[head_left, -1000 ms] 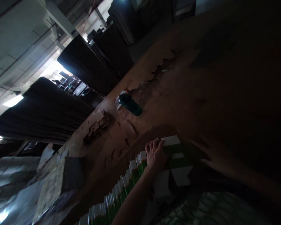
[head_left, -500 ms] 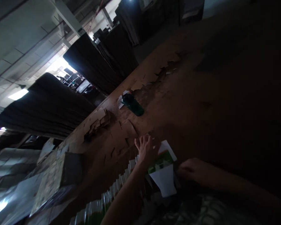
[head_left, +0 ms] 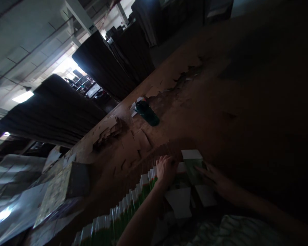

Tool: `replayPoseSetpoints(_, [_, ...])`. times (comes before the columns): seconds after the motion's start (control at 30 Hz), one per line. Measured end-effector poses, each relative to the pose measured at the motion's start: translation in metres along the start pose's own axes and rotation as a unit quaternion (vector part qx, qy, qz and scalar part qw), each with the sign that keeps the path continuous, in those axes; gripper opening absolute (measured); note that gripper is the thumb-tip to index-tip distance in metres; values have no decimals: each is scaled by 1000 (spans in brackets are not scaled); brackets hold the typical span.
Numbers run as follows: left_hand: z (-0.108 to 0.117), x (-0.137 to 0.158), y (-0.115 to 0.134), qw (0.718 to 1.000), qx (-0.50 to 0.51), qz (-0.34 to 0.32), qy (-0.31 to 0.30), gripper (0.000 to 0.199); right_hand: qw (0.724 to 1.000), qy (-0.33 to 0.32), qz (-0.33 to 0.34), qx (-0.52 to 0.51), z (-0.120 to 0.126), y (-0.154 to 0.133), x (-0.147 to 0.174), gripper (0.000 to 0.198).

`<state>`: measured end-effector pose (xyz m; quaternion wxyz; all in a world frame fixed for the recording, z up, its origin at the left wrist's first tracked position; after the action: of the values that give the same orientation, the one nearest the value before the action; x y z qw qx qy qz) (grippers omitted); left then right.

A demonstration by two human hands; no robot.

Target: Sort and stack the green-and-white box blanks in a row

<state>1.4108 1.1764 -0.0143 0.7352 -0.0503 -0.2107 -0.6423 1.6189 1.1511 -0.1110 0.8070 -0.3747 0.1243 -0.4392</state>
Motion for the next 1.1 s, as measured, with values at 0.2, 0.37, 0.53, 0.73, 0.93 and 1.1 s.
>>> replayPoseSetpoints(0.2, [-5, 1, 1, 1000, -6, -15, 3, 15, 994, 48, 16, 95, -49, -1, 12, 64])
replayPoseSetpoints(0.37, [-10, 2, 4, 999, -37, -6, 0, 14, 985, 64, -1, 163, -39, -14, 12, 86])
replayPoseSetpoints(0.53, [-21, 2, 16, 998, -44, -48, 4, 48, 981, 6, 9, 193, -14, -10, 5, 52])
replayPoseSetpoints(0.73, [-32, -1, 21, 999, -14, -30, -25, 56, 976, 109, -13, 191, 48, 64, 34, 56])
replayPoseSetpoints(0.93, [-11, -1, 21, 995, 91, -9, -41, 59, 999, 31, -21, -17, 103, -12, 19, 50])
replayPoseSetpoints(1.1, [26, 1, 11, 998, 59, 30, 20, 34, 914, -245, -48, -321, 74, -119, -8, 53])
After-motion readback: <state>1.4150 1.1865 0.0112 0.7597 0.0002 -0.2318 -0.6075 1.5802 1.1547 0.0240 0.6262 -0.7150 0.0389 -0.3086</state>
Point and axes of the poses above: each hand's wrist, its own x-axis away from the middle knuckle, its own z-axis out of the back of the hand, y = z × x, the point moved 4 cm from there along -x, towards the middle knuckle, and after that the axes turned 6 degrees about -y, right-handed, at the moved point
